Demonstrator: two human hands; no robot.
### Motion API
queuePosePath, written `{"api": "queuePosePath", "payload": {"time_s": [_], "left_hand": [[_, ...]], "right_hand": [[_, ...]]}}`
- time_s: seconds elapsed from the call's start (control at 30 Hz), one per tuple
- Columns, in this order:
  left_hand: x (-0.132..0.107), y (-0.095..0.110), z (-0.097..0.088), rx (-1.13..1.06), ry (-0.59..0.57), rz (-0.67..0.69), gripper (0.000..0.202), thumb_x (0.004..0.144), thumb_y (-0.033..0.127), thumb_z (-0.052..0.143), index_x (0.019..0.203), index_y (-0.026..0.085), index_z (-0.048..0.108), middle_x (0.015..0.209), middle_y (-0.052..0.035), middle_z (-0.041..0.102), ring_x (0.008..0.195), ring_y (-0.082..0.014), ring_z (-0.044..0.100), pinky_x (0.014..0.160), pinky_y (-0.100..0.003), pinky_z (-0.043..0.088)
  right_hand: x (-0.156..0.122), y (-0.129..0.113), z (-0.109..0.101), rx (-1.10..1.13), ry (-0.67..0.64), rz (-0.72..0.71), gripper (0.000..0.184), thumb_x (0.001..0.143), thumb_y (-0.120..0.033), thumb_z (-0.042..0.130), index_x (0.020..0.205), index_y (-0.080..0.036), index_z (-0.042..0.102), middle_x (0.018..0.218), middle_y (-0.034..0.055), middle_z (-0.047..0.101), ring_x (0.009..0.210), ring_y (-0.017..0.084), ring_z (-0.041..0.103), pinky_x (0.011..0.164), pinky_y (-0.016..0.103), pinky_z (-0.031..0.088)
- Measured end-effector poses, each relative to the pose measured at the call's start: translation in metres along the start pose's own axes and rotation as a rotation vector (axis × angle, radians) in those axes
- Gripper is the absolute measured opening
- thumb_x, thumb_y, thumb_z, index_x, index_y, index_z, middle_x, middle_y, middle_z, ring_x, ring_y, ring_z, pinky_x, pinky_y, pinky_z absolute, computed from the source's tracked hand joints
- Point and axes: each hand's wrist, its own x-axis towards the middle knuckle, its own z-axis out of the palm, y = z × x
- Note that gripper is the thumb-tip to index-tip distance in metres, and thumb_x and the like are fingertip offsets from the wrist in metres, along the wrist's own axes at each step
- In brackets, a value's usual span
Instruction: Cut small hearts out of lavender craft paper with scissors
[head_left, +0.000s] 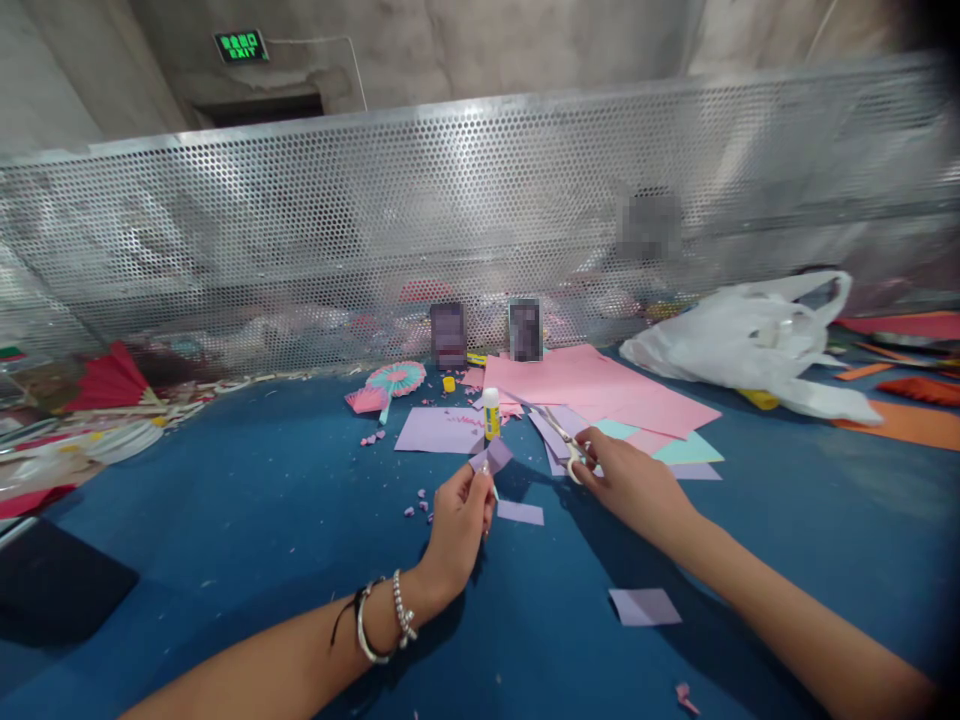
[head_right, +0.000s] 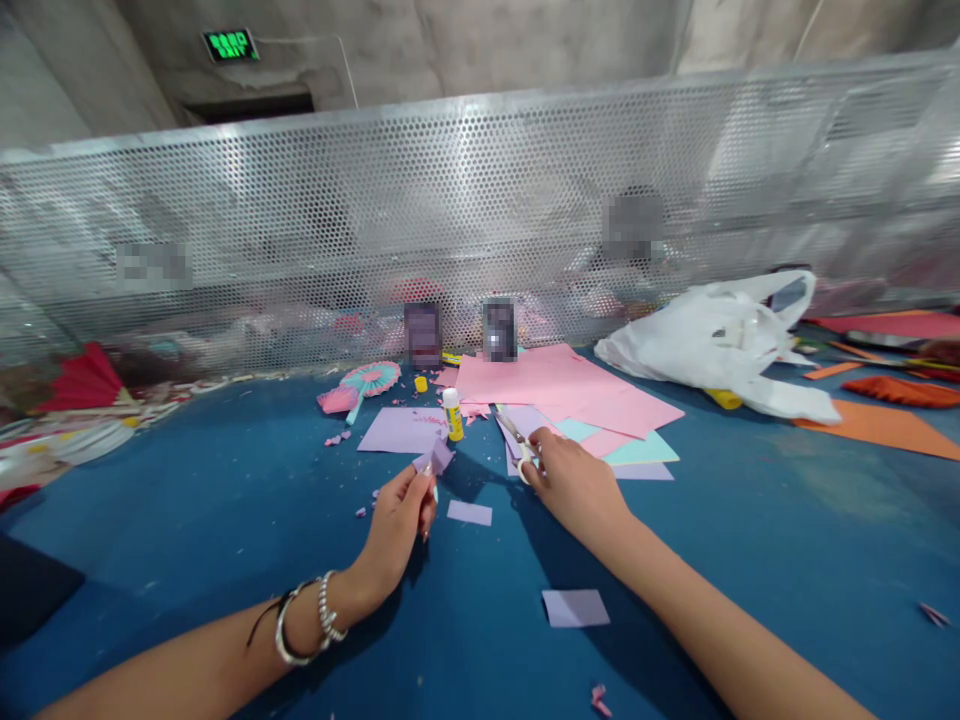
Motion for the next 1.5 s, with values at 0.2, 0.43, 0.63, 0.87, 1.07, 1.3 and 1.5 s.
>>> {"api": "queuePosePath", "payload": {"time_s": [0.2,0.43,0.63,0.87,1.07,1.3,1.5], "left_hand": [[0.0,0.001,0.001,0.009,0.002,0.002,0.032,0.085,0.039,0.041,0.061,0.017,0.041,0.045,0.0073,0.036,0.038,-0.0053,0.032,0.037,-0.015,0.028],[0.002,0.001,0.0,0.028,0.037,0.008,0.032,0.084,0.038,0.041,0.061,0.018,0.04,0.045,0.0075,0.036,0.038,-0.0054,0.031,0.037,-0.015,0.027],[0.001,0.001,0.001,0.045,0.025,0.012,0.032,0.084,0.038,0.042,0.06,0.018,0.039,0.045,0.0078,0.036,0.037,-0.0056,0.031,0.036,-0.016,0.025],[-0.001,-0.001,0.002,0.098,-0.137,0.047,0.032,0.085,0.037,0.042,0.06,0.017,0.045,0.043,0.0068,0.039,0.038,-0.0069,0.035,0.04,-0.018,0.029],[0.0,-0.001,0.003,0.085,-0.158,0.045,0.033,0.086,0.039,0.041,0.061,0.017,0.045,0.043,0.0067,0.04,0.038,-0.0074,0.036,0.04,-0.018,0.03],[-0.001,-0.001,0.004,0.089,-0.165,0.055,0.034,0.085,0.041,0.041,0.062,0.017,0.045,0.044,0.0067,0.04,0.038,-0.0071,0.036,0.04,-0.018,0.03],[-0.001,0.0,0.004,0.092,-0.172,0.055,0.035,0.085,0.042,0.041,0.061,0.017,0.044,0.043,0.0066,0.04,0.038,-0.0073,0.036,0.04,-0.019,0.031]], "right_hand": [[0.0,-0.004,-0.004,0.159,-0.002,0.035,0.021,0.083,-0.039,0.044,0.092,-0.02,0.05,0.079,0.0028,0.062,0.066,0.018,0.057,0.049,0.024,0.027],[-0.01,-0.018,-0.009,0.758,-0.484,-0.239,0.024,0.082,-0.041,0.048,0.078,-0.018,0.052,0.067,0.0016,0.063,0.061,0.014,0.055,0.054,0.023,0.037],[-0.02,-0.032,-0.009,0.85,-0.644,-0.367,0.027,0.085,-0.042,0.047,0.081,-0.016,0.054,0.069,0.0016,0.064,0.058,0.012,0.054,0.056,0.022,0.04],[-0.019,-0.035,-0.007,0.952,-0.643,-0.36,0.034,0.087,-0.047,0.041,0.08,-0.016,0.053,0.072,0.0023,0.061,0.06,0.011,0.052,0.057,0.023,0.043],[-0.02,-0.036,-0.005,0.968,-0.645,-0.357,0.039,0.088,-0.051,0.037,0.083,-0.016,0.052,0.073,0.0022,0.06,0.062,0.011,0.053,0.058,0.023,0.043],[-0.019,-0.035,-0.004,0.897,-0.609,-0.387,0.04,0.088,-0.051,0.036,0.081,-0.015,0.054,0.072,0.0021,0.062,0.061,0.011,0.053,0.057,0.022,0.041],[-0.02,-0.037,-0.005,0.903,-0.595,-0.388,0.039,0.089,-0.049,0.034,0.082,-0.016,0.053,0.072,0.0021,0.062,0.06,0.011,0.053,0.056,0.022,0.041]]}}
